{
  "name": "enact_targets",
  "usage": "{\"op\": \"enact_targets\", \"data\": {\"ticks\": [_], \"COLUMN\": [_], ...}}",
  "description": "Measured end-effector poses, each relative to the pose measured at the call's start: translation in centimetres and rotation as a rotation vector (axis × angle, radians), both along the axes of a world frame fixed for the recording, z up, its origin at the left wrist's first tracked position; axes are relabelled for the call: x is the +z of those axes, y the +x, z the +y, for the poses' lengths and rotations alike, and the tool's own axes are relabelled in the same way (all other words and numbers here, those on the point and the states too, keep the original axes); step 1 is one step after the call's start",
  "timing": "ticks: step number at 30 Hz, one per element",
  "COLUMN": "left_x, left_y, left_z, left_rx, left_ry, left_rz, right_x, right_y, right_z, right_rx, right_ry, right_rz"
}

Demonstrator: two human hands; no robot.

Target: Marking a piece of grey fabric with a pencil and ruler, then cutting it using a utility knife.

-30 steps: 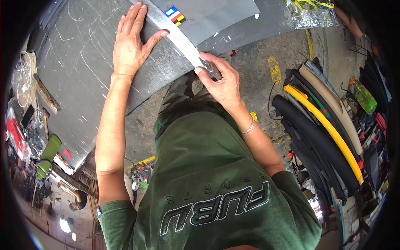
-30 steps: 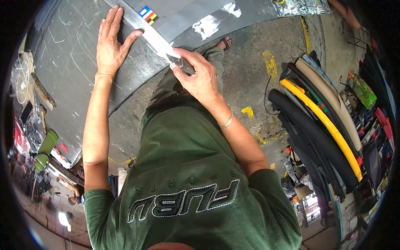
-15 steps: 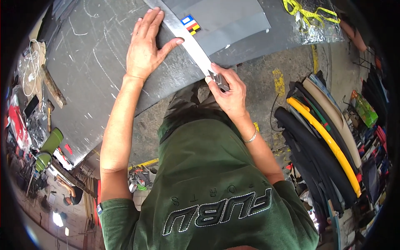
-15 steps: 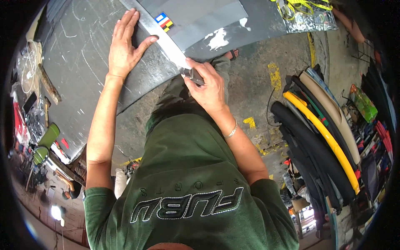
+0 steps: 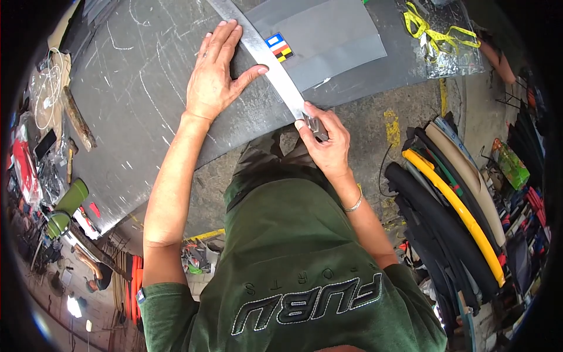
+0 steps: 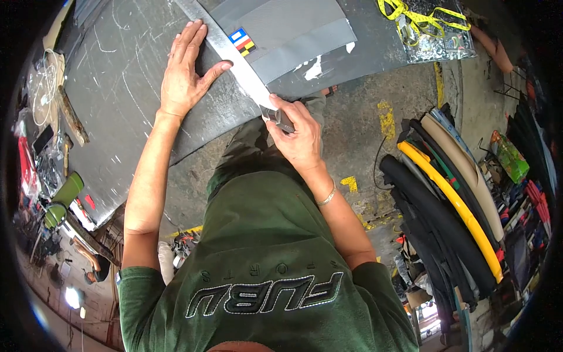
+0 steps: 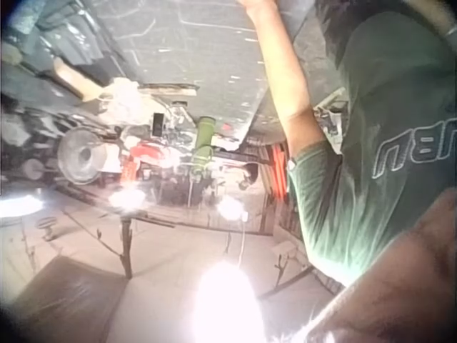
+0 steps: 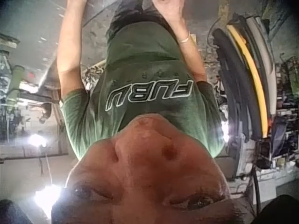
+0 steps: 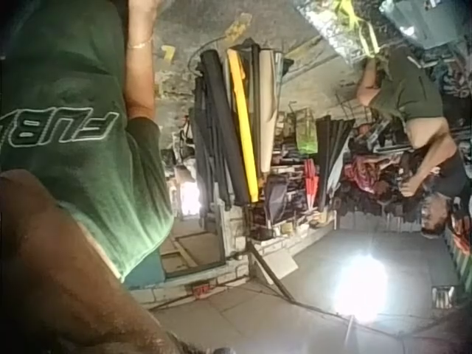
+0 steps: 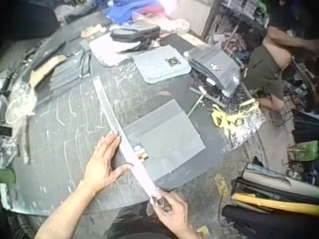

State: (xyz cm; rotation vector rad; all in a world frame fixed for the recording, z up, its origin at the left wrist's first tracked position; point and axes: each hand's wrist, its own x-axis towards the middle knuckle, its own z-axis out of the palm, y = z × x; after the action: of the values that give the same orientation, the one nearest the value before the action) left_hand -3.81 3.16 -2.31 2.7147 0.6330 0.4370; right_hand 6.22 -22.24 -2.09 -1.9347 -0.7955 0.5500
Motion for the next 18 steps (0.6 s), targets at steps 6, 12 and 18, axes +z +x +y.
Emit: {"op": "enact_targets", "data": {"ticks": [6, 12, 18], "left_x": [0.00, -0.04, -0.10], "left_y": [0.06, 0.05, 0.06], "left_z": [0.07, 0.01, -0.02], "left_rx": [-0.002, 0.006, 0.003], "left_ry": [-0.011, -0.010, 0.002], "left_rz": [0.000, 0.018, 0.019], "right_x": [-0.10, -0.18, -0.26], "right_y": [-0.04, -0.01, -0.08], "right_z": [-0.04, -0.21, -0.28], "right_rx": [-0.005, 0.008, 0.006], "right_ry": [0.008, -0.008, 0.008], "right_rz": [0.000, 0.012, 0.007]}}
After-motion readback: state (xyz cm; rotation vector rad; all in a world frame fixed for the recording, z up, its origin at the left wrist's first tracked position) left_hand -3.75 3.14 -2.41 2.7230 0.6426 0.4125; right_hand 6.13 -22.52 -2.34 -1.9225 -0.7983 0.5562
